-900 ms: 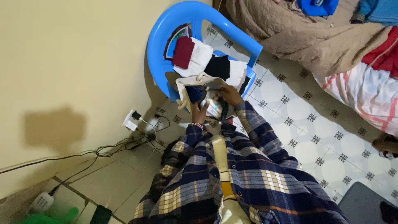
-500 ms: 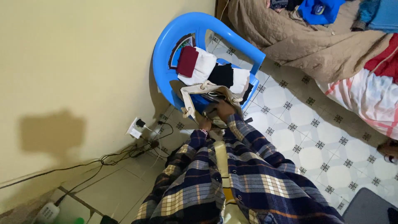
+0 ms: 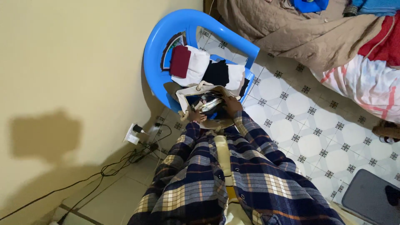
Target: Unpacking clothes from a bag and sorting them onto a bed and chair.
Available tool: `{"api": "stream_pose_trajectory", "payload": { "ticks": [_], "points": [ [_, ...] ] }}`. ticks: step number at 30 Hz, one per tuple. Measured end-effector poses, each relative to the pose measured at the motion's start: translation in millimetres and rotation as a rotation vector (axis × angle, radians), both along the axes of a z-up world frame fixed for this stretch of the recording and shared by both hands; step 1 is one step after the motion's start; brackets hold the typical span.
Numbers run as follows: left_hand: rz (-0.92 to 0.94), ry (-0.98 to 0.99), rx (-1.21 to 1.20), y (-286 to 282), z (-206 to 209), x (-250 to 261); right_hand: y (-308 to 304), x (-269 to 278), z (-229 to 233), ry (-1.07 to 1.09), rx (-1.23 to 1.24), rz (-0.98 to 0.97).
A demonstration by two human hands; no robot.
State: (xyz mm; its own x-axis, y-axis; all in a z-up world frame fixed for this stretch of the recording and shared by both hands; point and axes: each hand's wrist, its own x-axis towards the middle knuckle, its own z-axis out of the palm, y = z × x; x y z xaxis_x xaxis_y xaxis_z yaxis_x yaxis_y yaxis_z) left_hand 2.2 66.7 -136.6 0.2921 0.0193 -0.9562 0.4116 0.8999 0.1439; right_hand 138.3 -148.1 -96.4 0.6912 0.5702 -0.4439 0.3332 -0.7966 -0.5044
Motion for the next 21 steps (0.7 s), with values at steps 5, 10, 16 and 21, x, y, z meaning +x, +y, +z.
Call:
{"api": "stream_pose_trajectory", "payload": {
  "ticks": [5, 10, 16, 21],
  "points": [
    [-0.710, -0.030, 1.158, -2, 36, -9, -1, -3, -6, 0.084, -0.108, -0.004],
    [-1.060, -0.024, 1.481, 1, 23, -11, -6, -17, -72, 0.159, -0.173, 0.006],
    [-0.921, 0.021, 1.594, 6, 32, -3, 8, -12, -9, 0.058, -0.096, -0.130],
    [-0.686, -0.125, 1.632, -1, 21, 0, 12, -11, 13, 0.044, 0.007, -0.276]
  ]
}}
